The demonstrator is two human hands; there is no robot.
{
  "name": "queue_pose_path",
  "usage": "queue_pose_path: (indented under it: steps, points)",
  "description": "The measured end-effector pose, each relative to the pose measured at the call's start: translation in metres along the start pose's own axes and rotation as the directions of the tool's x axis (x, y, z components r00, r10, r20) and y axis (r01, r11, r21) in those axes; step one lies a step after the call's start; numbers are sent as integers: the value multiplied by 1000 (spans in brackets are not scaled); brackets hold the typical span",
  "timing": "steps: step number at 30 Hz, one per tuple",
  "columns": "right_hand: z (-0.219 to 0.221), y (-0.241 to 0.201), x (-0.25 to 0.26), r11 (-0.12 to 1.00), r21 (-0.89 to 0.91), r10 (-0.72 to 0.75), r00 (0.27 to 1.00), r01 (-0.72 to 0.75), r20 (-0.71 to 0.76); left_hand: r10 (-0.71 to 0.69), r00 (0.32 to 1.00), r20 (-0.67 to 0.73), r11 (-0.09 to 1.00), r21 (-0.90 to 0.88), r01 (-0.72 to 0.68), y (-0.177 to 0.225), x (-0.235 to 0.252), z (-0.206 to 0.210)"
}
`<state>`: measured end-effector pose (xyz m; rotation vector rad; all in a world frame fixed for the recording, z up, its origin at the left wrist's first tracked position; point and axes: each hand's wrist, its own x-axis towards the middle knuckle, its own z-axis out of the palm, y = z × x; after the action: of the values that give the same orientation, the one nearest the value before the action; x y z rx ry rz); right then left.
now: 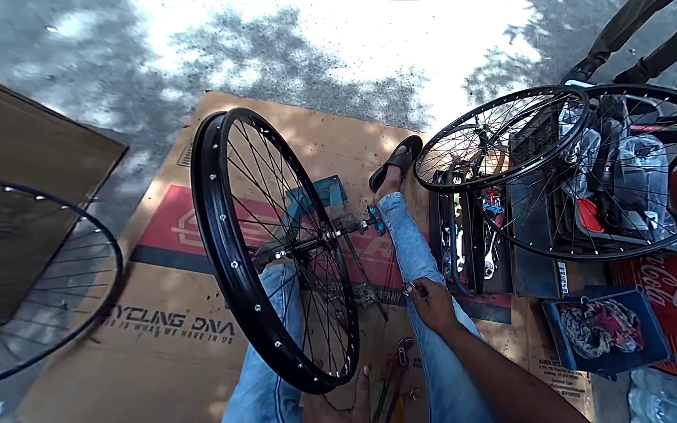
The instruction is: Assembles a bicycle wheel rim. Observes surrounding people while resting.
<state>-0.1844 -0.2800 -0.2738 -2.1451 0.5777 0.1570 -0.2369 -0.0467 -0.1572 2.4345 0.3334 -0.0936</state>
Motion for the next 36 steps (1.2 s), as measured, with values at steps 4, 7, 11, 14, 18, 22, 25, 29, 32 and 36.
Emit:
queue_pose_path:
  steps: [4, 7, 11, 14, 18, 22, 25, 29, 32, 36]
  points:
    - [0, -1, 1, 1000, -1, 6, 1000, -6, 3, -25, 997, 79, 996, 83, 19, -15, 1, 11]
    - [1, -2, 0, 1000, -6, 16, 1000, -16, 9, 34, 996, 79, 981, 186, -49, -13, 0, 10]
    - [0, -5, 1, 1000, -14, 14, 1000, -14, 0, 197, 974, -116, 951, 262, -161, 18, -1, -26]
    - [0, -6, 1, 1000, -29, 11, 1000, -11, 7, 300, 922, -243, 939, 246, -241, 55, 24, -63]
    - [0, -6, 1, 1000, -12, 17, 1000, -17, 3, 366, 912, -185, 924, 186, -334, 107, 85, -104]
    - [1, -4, 2, 999, 18, 31, 1000, -31, 1, 321, 941, -107, 937, 181, -299, 144, 162, -129]
    - [2, -3, 3, 999, 26, 25, 1000, -25, -5, 239, 970, -48, 958, 175, -227, 153, 246, -135]
    - [4, -3, 4, 999, 38, 28, 999, -27, -27, 183, 983, 11, 961, 208, -181, 176, 330, -133]
    - [4, -3, 4, 999, 46, 30, 999, -28, -34, 220, 975, 12, 965, 142, -219, 187, 341, -137]
    - [3, -2, 4, 998, 56, 26, 999, -23, -40, 375, 920, -112, 922, -55, -382, 151, 276, -151]
